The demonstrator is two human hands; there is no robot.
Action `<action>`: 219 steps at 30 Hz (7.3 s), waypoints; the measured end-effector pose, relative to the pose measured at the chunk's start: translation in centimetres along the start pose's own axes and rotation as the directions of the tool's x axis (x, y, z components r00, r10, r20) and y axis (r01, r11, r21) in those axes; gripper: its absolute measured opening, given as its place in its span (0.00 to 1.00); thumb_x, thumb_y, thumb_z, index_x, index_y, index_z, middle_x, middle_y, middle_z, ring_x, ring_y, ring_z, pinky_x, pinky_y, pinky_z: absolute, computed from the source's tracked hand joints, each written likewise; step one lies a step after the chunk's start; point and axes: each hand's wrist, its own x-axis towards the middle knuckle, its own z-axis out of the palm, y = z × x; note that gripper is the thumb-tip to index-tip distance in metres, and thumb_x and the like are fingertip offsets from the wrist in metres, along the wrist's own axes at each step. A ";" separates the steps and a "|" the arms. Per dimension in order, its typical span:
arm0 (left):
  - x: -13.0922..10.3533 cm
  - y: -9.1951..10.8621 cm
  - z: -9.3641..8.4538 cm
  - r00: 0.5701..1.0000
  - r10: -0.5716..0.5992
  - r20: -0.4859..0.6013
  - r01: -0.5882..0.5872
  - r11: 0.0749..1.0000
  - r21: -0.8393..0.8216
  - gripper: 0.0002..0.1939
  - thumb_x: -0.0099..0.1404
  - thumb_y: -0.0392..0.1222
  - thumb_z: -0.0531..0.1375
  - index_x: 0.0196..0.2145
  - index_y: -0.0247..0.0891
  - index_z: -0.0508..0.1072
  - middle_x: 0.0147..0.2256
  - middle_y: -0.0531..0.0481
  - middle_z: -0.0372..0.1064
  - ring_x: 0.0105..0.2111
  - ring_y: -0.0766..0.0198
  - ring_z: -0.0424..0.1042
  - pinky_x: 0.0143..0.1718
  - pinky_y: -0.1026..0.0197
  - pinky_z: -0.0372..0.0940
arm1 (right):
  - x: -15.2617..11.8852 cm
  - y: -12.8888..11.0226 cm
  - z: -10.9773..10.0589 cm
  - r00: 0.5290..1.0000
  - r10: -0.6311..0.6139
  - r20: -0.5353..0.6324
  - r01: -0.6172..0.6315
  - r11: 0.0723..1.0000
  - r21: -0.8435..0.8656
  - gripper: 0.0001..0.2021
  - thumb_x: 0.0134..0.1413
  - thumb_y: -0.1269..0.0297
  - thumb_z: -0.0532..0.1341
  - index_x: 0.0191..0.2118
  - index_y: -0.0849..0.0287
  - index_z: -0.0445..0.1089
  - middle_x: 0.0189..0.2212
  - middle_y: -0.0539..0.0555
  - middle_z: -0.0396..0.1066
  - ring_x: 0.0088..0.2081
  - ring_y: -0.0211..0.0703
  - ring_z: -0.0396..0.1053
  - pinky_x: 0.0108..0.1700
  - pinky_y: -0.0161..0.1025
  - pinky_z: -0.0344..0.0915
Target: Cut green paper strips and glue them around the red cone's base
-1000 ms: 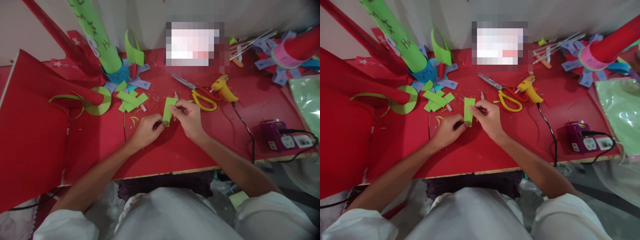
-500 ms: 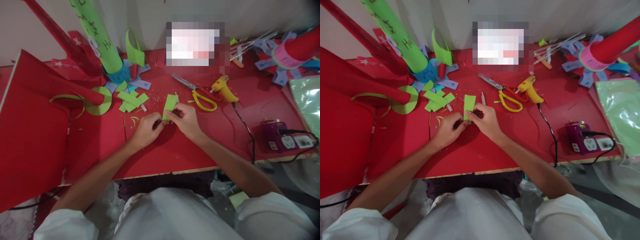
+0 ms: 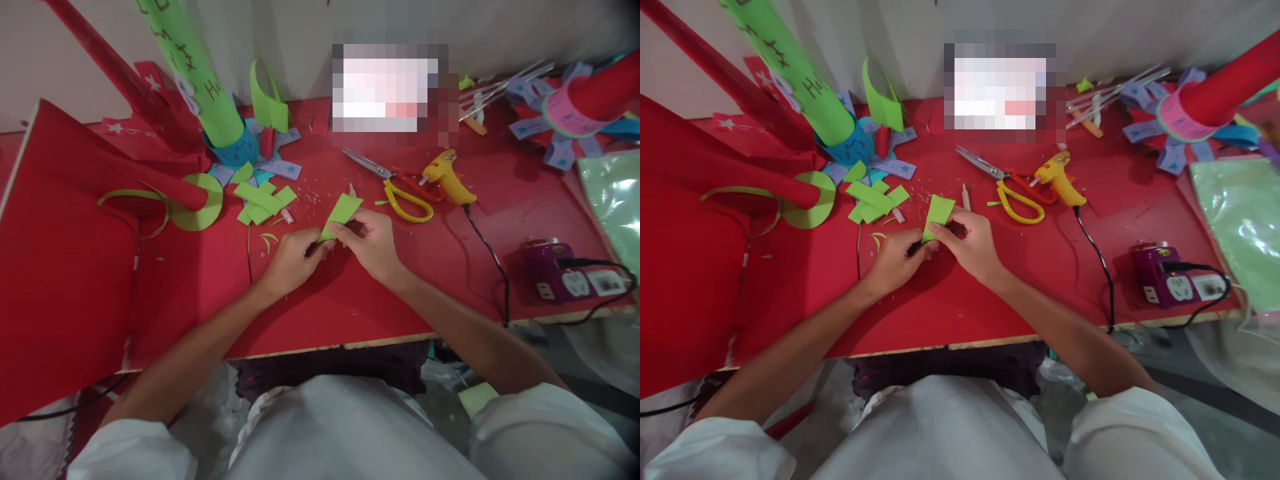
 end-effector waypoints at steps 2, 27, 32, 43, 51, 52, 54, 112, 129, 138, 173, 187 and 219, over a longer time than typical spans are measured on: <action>0.0 0.0 0.1 1.000 0.010 -0.015 -0.009 1.000 0.026 0.18 0.73 0.43 0.60 0.25 0.38 0.65 0.22 0.55 0.64 0.22 0.68 0.60 0.27 0.63 0.52 | 0.0 0.0 0.0 1.000 0.003 -0.014 -0.003 1.000 0.006 0.20 0.56 0.45 0.72 0.28 0.56 0.74 0.26 0.50 0.72 0.28 0.39 0.67 0.30 0.38 0.66; -0.1 -0.2 -0.2 0.983 -0.179 -0.031 0.157 0.923 -0.351 0.19 0.77 0.54 0.56 0.36 0.38 0.75 0.27 0.54 0.69 0.24 0.71 0.68 0.26 0.66 0.60 | 1.7 1.2 -1.6 0.970 0.055 -0.238 -0.020 0.989 0.144 0.21 0.51 0.47 0.77 0.25 0.55 0.70 0.20 0.46 0.70 0.20 0.34 0.64 0.22 0.35 0.64; -0.2 -0.1 0.0 0.992 -0.116 -0.055 0.100 0.967 -0.235 0.22 0.76 0.60 0.57 0.37 0.37 0.75 0.29 0.52 0.70 0.26 0.69 0.65 0.28 0.63 0.58 | 1.2 0.9 -1.3 0.997 0.047 -0.067 -0.043 0.997 0.061 0.21 0.52 0.45 0.76 0.25 0.55 0.73 0.20 0.47 0.72 0.20 0.36 0.67 0.22 0.37 0.64; -0.3 0.3 -0.2 0.999 0.043 0.030 -0.041 0.998 -0.052 0.30 0.80 0.61 0.50 0.27 0.37 0.70 0.20 0.56 0.65 0.22 0.70 0.65 0.28 0.64 0.57 | 0.3 0.6 -1.1 0.989 -0.012 0.150 0.021 0.998 -0.055 0.18 0.59 0.48 0.72 0.28 0.58 0.79 0.25 0.53 0.79 0.28 0.43 0.74 0.32 0.40 0.69; -0.4 0.3 0.0 0.998 0.054 0.018 -0.054 0.998 -0.022 0.28 0.82 0.57 0.48 0.28 0.38 0.69 0.22 0.55 0.66 0.23 0.69 0.66 0.29 0.64 0.58 | 0.1 0.2 -0.9 0.993 -0.023 0.112 0.029 0.998 -0.056 0.19 0.58 0.47 0.72 0.27 0.57 0.79 0.26 0.53 0.79 0.27 0.42 0.73 0.30 0.39 0.67; -0.4 0.3 0.0 0.998 0.053 0.015 -0.052 0.998 -0.023 0.28 0.82 0.57 0.48 0.29 0.38 0.70 0.23 0.54 0.67 0.24 0.68 0.67 0.30 0.64 0.59 | 0.2 0.1 -0.8 0.994 -0.021 0.104 0.027 0.998 -0.055 0.19 0.58 0.46 0.72 0.27 0.57 0.79 0.25 0.53 0.79 0.27 0.42 0.73 0.30 0.39 0.67; -0.4 0.3 0.0 0.999 0.047 0.019 -0.047 0.999 -0.025 0.28 0.82 0.57 0.48 0.30 0.38 0.71 0.23 0.54 0.68 0.25 0.68 0.68 0.30 0.64 0.60 | 0.2 -0.1 -0.9 0.996 -0.015 0.087 0.021 0.998 -0.059 0.20 0.58 0.45 0.72 0.27 0.57 0.78 0.25 0.52 0.79 0.27 0.42 0.74 0.30 0.39 0.68; -0.4 0.2 -0.9 0.974 0.076 -0.212 -0.081 0.997 -0.017 0.17 0.78 0.56 0.56 0.40 0.40 0.71 0.32 0.52 0.70 0.31 0.66 0.68 0.33 0.62 0.62 | 0.5 -0.3 -1.2 0.884 0.021 0.467 0.131 0.948 -0.289 0.29 0.69 0.38 0.59 0.24 0.56 0.61 0.20 0.45 0.55 0.24 0.36 0.54 0.28 0.38 0.48; -0.7 0.2 -0.3 0.970 0.096 -0.224 -0.103 0.994 -0.021 0.07 0.76 0.44 0.59 0.39 0.40 0.69 0.31 0.54 0.67 0.29 0.68 0.65 0.30 0.63 0.59 | 0.4 0.0 -1.2 0.970 -0.070 0.234 0.093 0.992 -0.087 0.20 0.63 0.40 0.66 0.37 0.54 0.72 0.30 0.49 0.71 0.31 0.40 0.66 0.33 0.38 0.63; -0.5 0.4 -0.4 0.955 0.176 -0.239 -0.179 0.984 0.009 0.04 0.75 0.40 0.59 0.40 0.40 0.68 0.33 0.53 0.66 0.31 0.68 0.66 0.32 0.63 0.60 | 0.4 0.2 -1.4 0.957 -0.163 0.241 0.197 0.972 -0.128 0.16 0.66 0.46 0.67 0.37 0.55 0.74 0.32 0.51 0.75 0.33 0.41 0.70 0.36 0.38 0.66; -0.5 0.5 -0.4 0.946 0.211 -0.245 -0.223 0.975 -0.019 0.04 0.75 0.38 0.60 0.39 0.40 0.67 0.32 0.55 0.63 0.29 0.70 0.62 0.31 0.63 0.59 | 0.6 0.5 -1.4 0.964 -0.129 0.233 0.132 0.991 0.001 0.17 0.58 0.46 0.74 0.37 0.54 0.74 0.33 0.50 0.74 0.34 0.41 0.71 0.37 0.40 0.67; -0.6 0.6 -0.3 0.951 0.192 -0.241 -0.212 0.975 -0.062 0.05 0.75 0.38 0.61 0.40 0.40 0.67 0.32 0.56 0.62 0.27 0.71 0.60 0.29 0.64 0.57 | 0.6 0.2 -1.3 0.964 -0.104 0.246 0.099 0.995 0.032 0.18 0.57 0.46 0.74 0.36 0.55 0.72 0.31 0.48 0.72 0.31 0.38 0.66 0.33 0.38 0.65; -0.4 0.4 -0.3 0.951 0.197 -0.240 -0.204 0.979 -0.005 0.10 0.78 0.47 0.59 0.39 0.40 0.69 0.32 0.53 0.66 0.29 0.68 0.64 0.31 0.63 0.61 | 0.5 0.1 -1.3 0.959 -0.121 0.256 0.135 0.990 -0.036 0.18 0.61 0.44 0.70 0.37 0.54 0.73 0.31 0.49 0.73 0.32 0.39 0.68 0.34 0.39 0.66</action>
